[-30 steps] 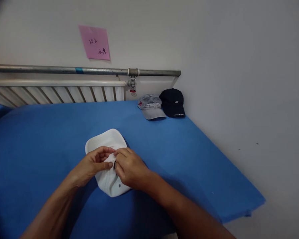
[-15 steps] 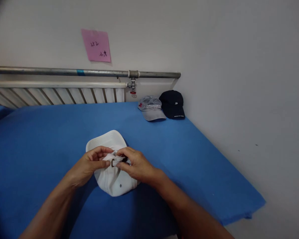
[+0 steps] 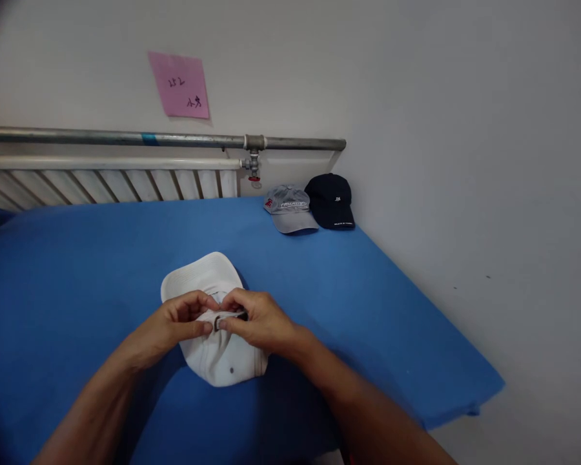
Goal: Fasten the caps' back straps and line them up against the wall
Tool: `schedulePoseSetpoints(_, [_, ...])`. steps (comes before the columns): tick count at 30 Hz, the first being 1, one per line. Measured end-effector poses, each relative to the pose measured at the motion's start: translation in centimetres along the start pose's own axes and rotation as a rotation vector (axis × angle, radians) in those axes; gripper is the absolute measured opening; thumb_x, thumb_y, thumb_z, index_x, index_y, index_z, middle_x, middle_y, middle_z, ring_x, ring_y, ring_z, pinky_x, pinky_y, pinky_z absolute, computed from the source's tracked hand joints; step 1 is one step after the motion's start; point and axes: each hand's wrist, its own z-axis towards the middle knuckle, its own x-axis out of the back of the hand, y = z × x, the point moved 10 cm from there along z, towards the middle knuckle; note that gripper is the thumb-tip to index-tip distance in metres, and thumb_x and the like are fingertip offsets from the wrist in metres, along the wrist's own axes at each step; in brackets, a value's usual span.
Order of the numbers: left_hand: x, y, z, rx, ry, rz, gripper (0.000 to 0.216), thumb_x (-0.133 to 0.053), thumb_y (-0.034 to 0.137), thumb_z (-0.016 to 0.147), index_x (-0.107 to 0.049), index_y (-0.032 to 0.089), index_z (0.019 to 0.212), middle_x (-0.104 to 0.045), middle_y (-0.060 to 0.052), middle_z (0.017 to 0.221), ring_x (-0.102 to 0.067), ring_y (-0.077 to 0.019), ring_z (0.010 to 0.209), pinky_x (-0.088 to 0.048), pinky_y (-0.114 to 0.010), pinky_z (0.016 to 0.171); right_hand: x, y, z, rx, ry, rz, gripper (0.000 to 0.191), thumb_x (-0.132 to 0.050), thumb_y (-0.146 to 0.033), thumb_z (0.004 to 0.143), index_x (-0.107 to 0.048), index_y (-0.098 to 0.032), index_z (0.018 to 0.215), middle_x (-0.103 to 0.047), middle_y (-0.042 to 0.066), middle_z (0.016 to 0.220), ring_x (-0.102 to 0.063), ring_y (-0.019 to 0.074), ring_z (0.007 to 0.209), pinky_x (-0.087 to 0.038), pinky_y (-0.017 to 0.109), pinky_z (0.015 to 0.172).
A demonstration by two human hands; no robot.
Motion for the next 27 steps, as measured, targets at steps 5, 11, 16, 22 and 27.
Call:
schedulePoseSetpoints(5, [-0.1,0.0,0.1,-0.021,-0.021,0.079,0.022,-0.076,0.022,0.072,-0.061,0.017,0.087,-0.062,0.001,0.086,-0.055,-0.012,0.081,-0.044,-0.026,0.074,0.0,-0.3,-0.1,0.01,0.071,-0.133,0.005,-0.063,-0.02,0.078,-0.059,-0.019,0.077,-0.055,-0.004,0.072,-0.05,0.0106,0.068,-0.038,0.023,0.065])
schedulePoseSetpoints(11, [0.2,-0.1,0.0,-0.017,-0.005,0.086,0.025,-0.074,0.019,0.07,-0.059,0.018,0.09,-0.061,0.001,0.087,-0.055,-0.0124,0.079,-0.043,-0.026,0.071,0.9,0.0,-0.2,-0.029,0.047,-0.015,0.014,-0.067,-0.027,0.076,-0.062,-0.019,0.086,-0.059,-0.002,0.078,-0.051,0.0115,0.071,-0.04,0.023,0.065])
schedulePoseSetpoints(16, [0.9,-0.1,0.1,-0.04,0.052,0.219,0.017,-0.068,0.02,0.075,-0.06,0.018,0.089,-0.06,0.0,0.085,-0.054,-0.0131,0.077,-0.041,-0.026,0.069,1.5,1.4,-0.5,-0.148,-0.056,0.07,0.012,-0.069,-0.024,0.073,-0.065,-0.017,0.082,-0.054,-0.004,0.068,-0.046,0.0092,0.062,-0.036,0.021,0.057])
schedulePoseSetpoints(22, [0.7,2.4,-0.1,-0.262,0.11,0.569,0.013,-0.069,0.029,0.077,-0.067,0.02,0.086,-0.058,-0.004,0.101,-0.053,-0.0193,0.097,-0.04,-0.03,0.081,2.5,1.3,-0.4,-0.143,0.005,0.121,0.011,-0.068,-0.026,0.072,-0.066,-0.016,0.076,-0.055,-0.004,0.065,-0.047,0.0091,0.06,-0.036,0.021,0.056])
schedulePoseSetpoints(27, [0.3,2.0,-0.5,-0.16,0.007,0.646,0.022,-0.058,0.038,0.087,-0.069,0.02,0.089,-0.058,-0.001,0.08,-0.052,-0.015,0.075,-0.038,-0.027,0.067,3.0,1.0,-0.5,-0.152,0.006,0.209,0.01,-0.068,-0.025,0.071,-0.065,-0.017,0.074,-0.055,-0.004,0.065,-0.047,0.009,0.061,-0.037,0.021,0.058])
